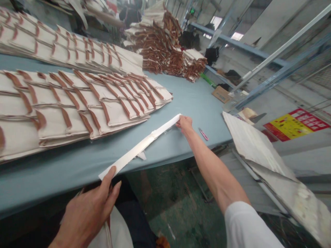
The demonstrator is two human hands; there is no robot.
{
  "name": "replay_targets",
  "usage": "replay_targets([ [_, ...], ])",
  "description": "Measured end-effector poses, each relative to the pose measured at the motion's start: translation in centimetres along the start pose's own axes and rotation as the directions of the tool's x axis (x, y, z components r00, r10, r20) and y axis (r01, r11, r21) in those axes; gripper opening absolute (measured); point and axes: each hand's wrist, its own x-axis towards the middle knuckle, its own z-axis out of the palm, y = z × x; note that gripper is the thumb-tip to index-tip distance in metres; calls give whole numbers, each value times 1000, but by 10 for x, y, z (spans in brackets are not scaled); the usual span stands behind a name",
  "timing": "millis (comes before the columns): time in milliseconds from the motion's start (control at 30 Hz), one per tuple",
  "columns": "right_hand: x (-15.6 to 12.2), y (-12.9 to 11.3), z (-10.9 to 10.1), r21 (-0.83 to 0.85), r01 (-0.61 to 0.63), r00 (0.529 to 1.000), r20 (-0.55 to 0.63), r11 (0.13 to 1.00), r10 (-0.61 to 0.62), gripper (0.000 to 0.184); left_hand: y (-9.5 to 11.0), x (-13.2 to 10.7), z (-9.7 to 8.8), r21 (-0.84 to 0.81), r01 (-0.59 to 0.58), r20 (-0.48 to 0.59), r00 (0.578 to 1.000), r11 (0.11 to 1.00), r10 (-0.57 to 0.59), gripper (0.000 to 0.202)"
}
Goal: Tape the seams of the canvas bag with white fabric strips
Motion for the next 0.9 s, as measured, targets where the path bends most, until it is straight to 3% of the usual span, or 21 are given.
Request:
replay_targets([
  [200,-6,-6,-5,16,-134,991,-13,991,134,34,-7,2,9,-125,33,-57,998,992,-41,62],
  [367,-29,2,-6,75,-166,986,45,983,163,30,-25,-2,-2,-437,129,-23,988,890,-154,64],
  [433,-39,10,-5,94,-178,983,71,980,172,28,-17,-4,-19,-325,166,-42,981,931,-190,68],
  [500,-47,17,-5,109,-181,981,90,977,172,28,3,2,-41,-119,150,24,989,982,-148,67],
  [533,-50,19,-6,114,-180,981,98,977,169,29,17,8,-53,-55,87,93,992,995,-82,64],
  [633,-56,22,-6,125,-173,980,122,977,158,29,54,39,-78,-2,-3,77,997,1000,3,53],
  [767,-56,23,-6,132,-167,980,134,977,149,26,69,77,-75,17,-51,50,998,999,50,52],
  [900,-42,18,-14,146,-165,984,97,975,152,27,64,86,-57,45,-108,88,991,993,104,52],
])
